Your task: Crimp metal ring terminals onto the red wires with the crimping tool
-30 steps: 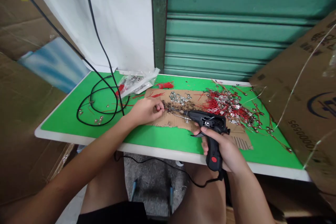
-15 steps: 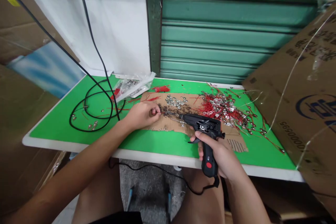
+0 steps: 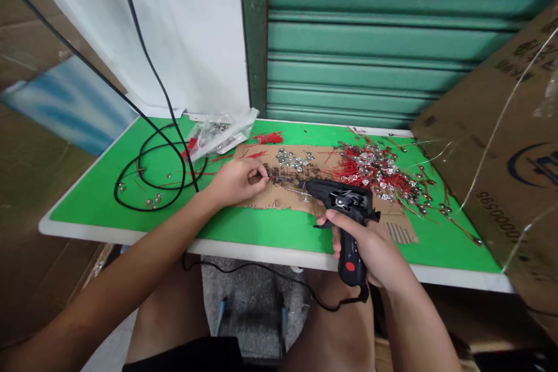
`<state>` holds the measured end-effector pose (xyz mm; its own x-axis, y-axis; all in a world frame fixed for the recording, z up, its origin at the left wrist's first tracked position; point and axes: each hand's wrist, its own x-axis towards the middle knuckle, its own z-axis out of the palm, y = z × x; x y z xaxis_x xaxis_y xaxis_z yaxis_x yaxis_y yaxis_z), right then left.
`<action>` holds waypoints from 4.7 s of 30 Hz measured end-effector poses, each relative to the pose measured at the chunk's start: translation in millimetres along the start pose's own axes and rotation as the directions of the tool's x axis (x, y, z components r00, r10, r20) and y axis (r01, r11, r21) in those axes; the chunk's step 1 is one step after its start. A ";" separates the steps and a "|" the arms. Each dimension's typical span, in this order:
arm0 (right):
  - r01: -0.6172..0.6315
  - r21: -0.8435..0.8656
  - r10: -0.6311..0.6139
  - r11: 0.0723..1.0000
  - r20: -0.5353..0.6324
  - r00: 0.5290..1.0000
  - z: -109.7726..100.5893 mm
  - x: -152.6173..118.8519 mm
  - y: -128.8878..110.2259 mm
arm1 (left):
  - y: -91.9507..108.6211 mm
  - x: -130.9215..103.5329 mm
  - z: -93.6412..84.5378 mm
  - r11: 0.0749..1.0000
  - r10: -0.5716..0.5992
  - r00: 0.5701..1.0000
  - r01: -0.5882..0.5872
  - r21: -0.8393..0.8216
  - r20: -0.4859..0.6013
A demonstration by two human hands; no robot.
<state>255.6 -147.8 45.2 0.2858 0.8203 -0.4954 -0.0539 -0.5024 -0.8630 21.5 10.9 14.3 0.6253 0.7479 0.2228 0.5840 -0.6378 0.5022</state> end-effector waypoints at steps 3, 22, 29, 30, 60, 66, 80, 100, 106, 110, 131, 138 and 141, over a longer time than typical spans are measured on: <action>-0.010 -0.012 0.010 1.000 -0.008 1.000 -1.2 -0.6 -1.4 | -1.1 0.8 -0.1 1.000 -0.013 1.000 0.013 0.005 0.007; -0.026 -0.027 0.025 0.999 -0.024 0.999 0.5 -3.6 1.1 | -3.9 -0.3 1.4 0.995 -0.003 1.000 0.003 -0.101 0.007; -0.026 0.002 0.026 1.000 0.010 1.000 -0.3 -1.5 0.3 | -3.2 0.6 0.9 0.994 -0.026 0.999 0.029 -0.108 0.025; -0.042 0.012 0.042 0.999 0.014 0.999 -1.1 -0.5 0.0 | -3.1 0.7 0.8 0.994 -0.020 0.999 0.023 -0.110 0.026; -0.075 0.102 0.065 0.992 0.089 0.994 -8.3 7.9 1.8 | -1.8 1.7 1.6 0.997 -0.030 0.999 0.032 -0.076 0.029; -0.070 0.101 0.060 0.992 0.105 0.993 -8.3 6.2 0.5 | -1.5 1.6 1.1 0.998 -0.028 0.999 0.030 -0.063 0.022; -0.031 0.210 0.003 0.977 0.131 0.991 -13.7 -2.0 -1.5 | -3.1 3.4 1.7 0.996 -0.036 0.999 0.038 -0.081 0.028; 0.319 0.475 -0.346 0.820 -0.033 0.938 -49.4 15.3 21.5 | 2.3 2.9 2.1 0.987 -0.072 0.997 0.078 -0.143 0.042; 0.313 0.581 -0.334 0.752 -0.073 0.940 -43.1 5.1 12.8 | 1.2 2.1 1.3 0.987 -0.021 0.999 0.025 -0.158 0.027; 0.369 0.556 -0.390 0.745 -0.086 0.917 -41.7 -0.8 9.7 | -0.5 2.4 2.1 0.985 -0.003 1.000 0.004 -0.175 0.001; 0.170 0.913 -0.447 0.370 0.015 0.895 -53.2 9.1 30.0 | 0.5 1.1 -3.2 0.969 0.014 0.996 -0.034 -0.245 -0.086; 0.245 0.900 -0.497 0.360 -0.037 0.867 -53.2 9.3 32.3 | 78.8 31.0 0.2 0.964 0.182 0.979 -0.159 -0.215 0.091; 0.276 0.883 -0.494 0.381 -0.058 0.868 -53.1 7.7 31.7 | 120.2 61.4 15.7 0.980 0.111 0.994 -0.110 -0.166 0.001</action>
<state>306.9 -171.9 19.3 0.3305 0.9438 0.0019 -0.7860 0.2764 -0.5530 138.2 -22.7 75.3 0.6868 0.6722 0.2764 0.4176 -0.6763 0.6069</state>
